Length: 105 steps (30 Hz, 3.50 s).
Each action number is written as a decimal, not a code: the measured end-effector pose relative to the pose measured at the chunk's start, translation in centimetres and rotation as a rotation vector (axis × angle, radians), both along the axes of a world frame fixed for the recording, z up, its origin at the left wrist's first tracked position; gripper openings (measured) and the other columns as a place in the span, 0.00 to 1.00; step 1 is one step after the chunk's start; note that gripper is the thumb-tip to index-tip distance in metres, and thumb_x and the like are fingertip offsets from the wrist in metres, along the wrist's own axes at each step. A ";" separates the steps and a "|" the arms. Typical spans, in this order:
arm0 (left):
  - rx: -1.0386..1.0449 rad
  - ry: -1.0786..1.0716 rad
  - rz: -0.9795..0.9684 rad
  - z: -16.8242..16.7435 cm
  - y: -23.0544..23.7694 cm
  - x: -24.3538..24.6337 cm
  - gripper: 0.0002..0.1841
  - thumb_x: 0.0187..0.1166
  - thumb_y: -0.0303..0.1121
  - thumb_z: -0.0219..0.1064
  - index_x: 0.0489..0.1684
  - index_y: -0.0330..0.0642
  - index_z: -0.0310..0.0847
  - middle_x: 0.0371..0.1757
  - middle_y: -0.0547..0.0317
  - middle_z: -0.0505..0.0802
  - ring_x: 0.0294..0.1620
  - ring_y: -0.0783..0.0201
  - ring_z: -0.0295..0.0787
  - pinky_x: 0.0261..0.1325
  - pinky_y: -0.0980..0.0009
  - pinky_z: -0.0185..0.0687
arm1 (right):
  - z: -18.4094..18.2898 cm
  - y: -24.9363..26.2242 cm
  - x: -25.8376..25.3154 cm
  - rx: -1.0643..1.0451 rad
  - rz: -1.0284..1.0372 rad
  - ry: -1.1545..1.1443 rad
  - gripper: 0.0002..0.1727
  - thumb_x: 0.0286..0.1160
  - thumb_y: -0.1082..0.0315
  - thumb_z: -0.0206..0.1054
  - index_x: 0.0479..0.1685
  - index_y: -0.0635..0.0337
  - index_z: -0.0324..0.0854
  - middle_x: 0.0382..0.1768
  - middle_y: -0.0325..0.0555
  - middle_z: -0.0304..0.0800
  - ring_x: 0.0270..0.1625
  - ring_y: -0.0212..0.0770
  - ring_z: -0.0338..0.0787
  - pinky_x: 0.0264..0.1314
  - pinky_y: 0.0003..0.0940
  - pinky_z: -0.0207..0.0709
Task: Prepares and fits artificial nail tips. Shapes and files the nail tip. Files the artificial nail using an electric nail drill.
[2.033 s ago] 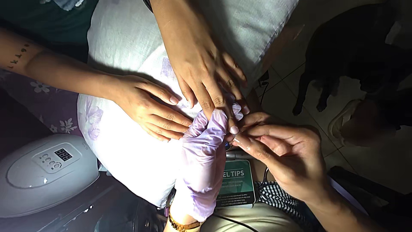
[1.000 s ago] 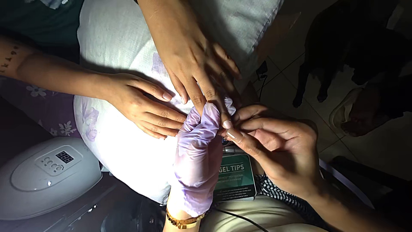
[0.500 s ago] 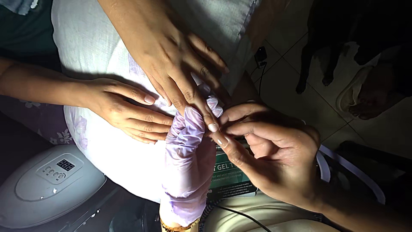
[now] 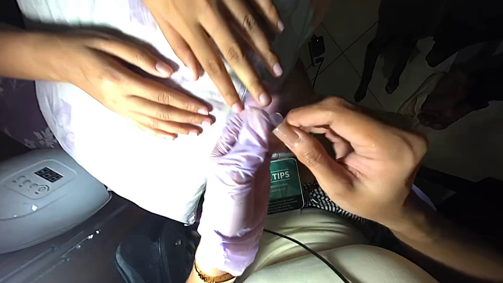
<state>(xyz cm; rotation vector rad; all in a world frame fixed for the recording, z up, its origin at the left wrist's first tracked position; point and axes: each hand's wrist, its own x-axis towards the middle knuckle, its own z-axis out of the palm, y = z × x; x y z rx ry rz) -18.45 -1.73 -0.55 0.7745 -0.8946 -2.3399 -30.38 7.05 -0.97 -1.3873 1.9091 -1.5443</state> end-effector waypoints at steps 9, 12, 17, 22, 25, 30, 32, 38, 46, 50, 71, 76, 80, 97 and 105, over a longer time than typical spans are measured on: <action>-0.220 -0.249 0.167 -0.1 5.0 4.7 0.08 0.83 0.37 0.65 0.40 0.45 0.87 0.34 0.63 0.90 0.39 0.72 0.87 0.48 0.76 0.83 | 0.7 3.3 1.8 -0.025 0.082 0.151 0.07 0.70 0.67 0.77 0.32 0.62 0.88 0.30 0.36 0.89 0.34 0.22 0.86 0.36 0.16 0.82; -0.282 -0.181 0.149 1.5 5.3 5.9 0.08 0.84 0.36 0.65 0.34 0.47 0.86 0.29 0.67 0.89 0.34 0.76 0.87 0.45 0.79 0.84 | 2.2 3.3 1.2 -0.105 0.279 -0.064 0.16 0.68 0.71 0.79 0.52 0.68 0.82 0.52 0.44 0.91 0.50 0.35 0.95 0.49 0.30 0.96; -0.144 -0.076 0.099 2.8 5.9 7.3 0.12 0.83 0.35 0.65 0.25 0.47 0.85 0.24 0.68 0.85 0.29 0.77 0.83 0.38 0.82 0.80 | 4.0 3.3 2.4 -0.178 0.365 -0.074 0.17 0.67 0.77 0.78 0.54 0.69 0.83 0.49 0.41 0.97 0.51 0.35 0.97 0.58 0.30 0.95; -0.166 0.047 0.109 2.8 6.2 8.0 0.11 0.83 0.34 0.65 0.28 0.45 0.85 0.24 0.67 0.84 0.30 0.77 0.82 0.40 0.81 0.79 | 5.1 3.6 2.9 -0.182 0.334 -0.020 0.12 0.70 0.78 0.76 0.50 0.67 0.85 0.47 0.39 0.97 0.50 0.33 0.97 0.57 0.27 0.95; -0.181 0.058 0.135 2.8 6.3 8.1 0.11 0.83 0.34 0.66 0.27 0.44 0.84 0.24 0.67 0.83 0.29 0.77 0.81 0.37 0.82 0.78 | 5.2 3.7 3.3 -0.192 0.337 -0.014 0.12 0.71 0.79 0.74 0.52 0.68 0.83 0.48 0.40 0.96 0.50 0.32 0.97 0.57 0.27 0.94; -0.252 -0.025 0.218 3.1 6.4 8.3 0.10 0.80 0.35 0.69 0.27 0.45 0.86 0.23 0.66 0.86 0.27 0.78 0.83 0.36 0.83 0.81 | 5.4 4.0 3.9 -0.190 0.329 0.085 0.14 0.69 0.77 0.77 0.52 0.69 0.85 0.47 0.41 0.98 0.51 0.33 0.98 0.57 0.27 0.94; -0.263 -0.056 0.222 3.2 6.4 8.2 0.10 0.79 0.33 0.69 0.25 0.47 0.85 0.20 0.69 0.84 0.24 0.79 0.80 0.32 0.85 0.78 | 5.6 4.0 3.8 -0.176 0.331 0.107 0.11 0.69 0.77 0.76 0.50 0.70 0.86 0.46 0.41 0.98 0.50 0.31 0.97 0.57 0.25 0.94; -0.295 -0.080 0.250 3.1 6.4 8.0 0.10 0.79 0.28 0.68 0.23 0.46 0.84 0.19 0.69 0.83 0.23 0.80 0.79 0.32 0.85 0.77 | 6.0 3.9 3.4 -0.144 0.391 0.138 0.12 0.70 0.77 0.75 0.51 0.72 0.86 0.46 0.41 0.97 0.50 0.29 0.96 0.57 0.24 0.93; -0.323 -0.171 0.265 3.4 6.5 7.8 0.12 0.79 0.26 0.65 0.21 0.47 0.82 0.18 0.69 0.83 0.22 0.80 0.79 0.30 0.86 0.77 | 5.9 3.5 3.1 -0.147 0.403 0.190 0.13 0.66 0.77 0.76 0.49 0.72 0.88 0.44 0.42 0.97 0.48 0.28 0.96 0.55 0.23 0.92; -0.358 -0.183 0.273 3.4 6.5 7.6 0.12 0.79 0.26 0.65 0.21 0.49 0.81 0.17 0.71 0.81 0.20 0.81 0.77 0.29 0.86 0.75 | 5.9 3.4 3.0 -0.149 0.383 0.207 0.10 0.68 0.77 0.75 0.47 0.72 0.89 0.42 0.42 0.97 0.46 0.26 0.95 0.53 0.20 0.92; -0.353 -0.084 0.125 0.1 3.9 9.6 0.11 0.87 0.28 0.56 0.36 0.47 0.85 0.32 0.63 0.91 0.37 0.71 0.89 0.49 0.77 0.86 | -8.2 8.5 1.3 0.525 0.256 0.783 0.07 0.71 0.75 0.71 0.46 0.64 0.89 0.43 0.55 0.88 0.45 0.55 0.91 0.42 0.47 0.87; -0.291 -0.124 0.133 0.1 3.7 10.5 0.06 0.80 0.23 0.64 0.39 0.42 0.89 0.36 0.57 0.95 0.40 0.70 0.92 0.51 0.77 0.88 | -6.1 9.3 0.2 0.604 0.270 0.695 0.08 0.77 0.74 0.68 0.50 0.67 0.86 0.49 0.58 0.85 0.44 0.53 0.92 0.46 0.45 0.89; -0.248 -0.194 0.196 -0.1 3.6 11.3 0.06 0.73 0.20 0.68 0.37 0.40 0.90 0.38 0.56 0.96 0.43 0.67 0.95 0.53 0.75 0.90 | -3.4 10.7 -2.8 0.713 0.230 0.517 0.11 0.81 0.75 0.66 0.58 0.69 0.80 0.50 0.60 0.87 0.46 0.56 0.93 0.50 0.52 0.88; -0.334 -0.287 0.262 -0.8 4.2 10.4 0.08 0.78 0.24 0.63 0.34 0.42 0.90 0.36 0.62 0.94 0.42 0.72 0.90 0.51 0.77 0.86 | -8.7 5.0 -3.9 0.831 -0.297 -0.372 0.40 0.46 0.64 0.93 0.59 0.65 0.72 0.35 0.48 0.74 0.33 0.41 0.72 0.34 0.41 0.69; -0.378 -0.332 0.310 1.7 3.8 9.7 0.09 0.68 0.22 0.73 0.43 0.37 0.94 0.37 0.56 0.97 0.38 0.68 0.95 0.46 0.74 0.92 | -4.0 8.8 -5.4 0.142 -0.175 -0.303 0.26 0.94 0.43 0.44 0.54 0.52 0.81 0.41 0.30 0.86 0.40 0.27 0.86 0.46 0.28 0.84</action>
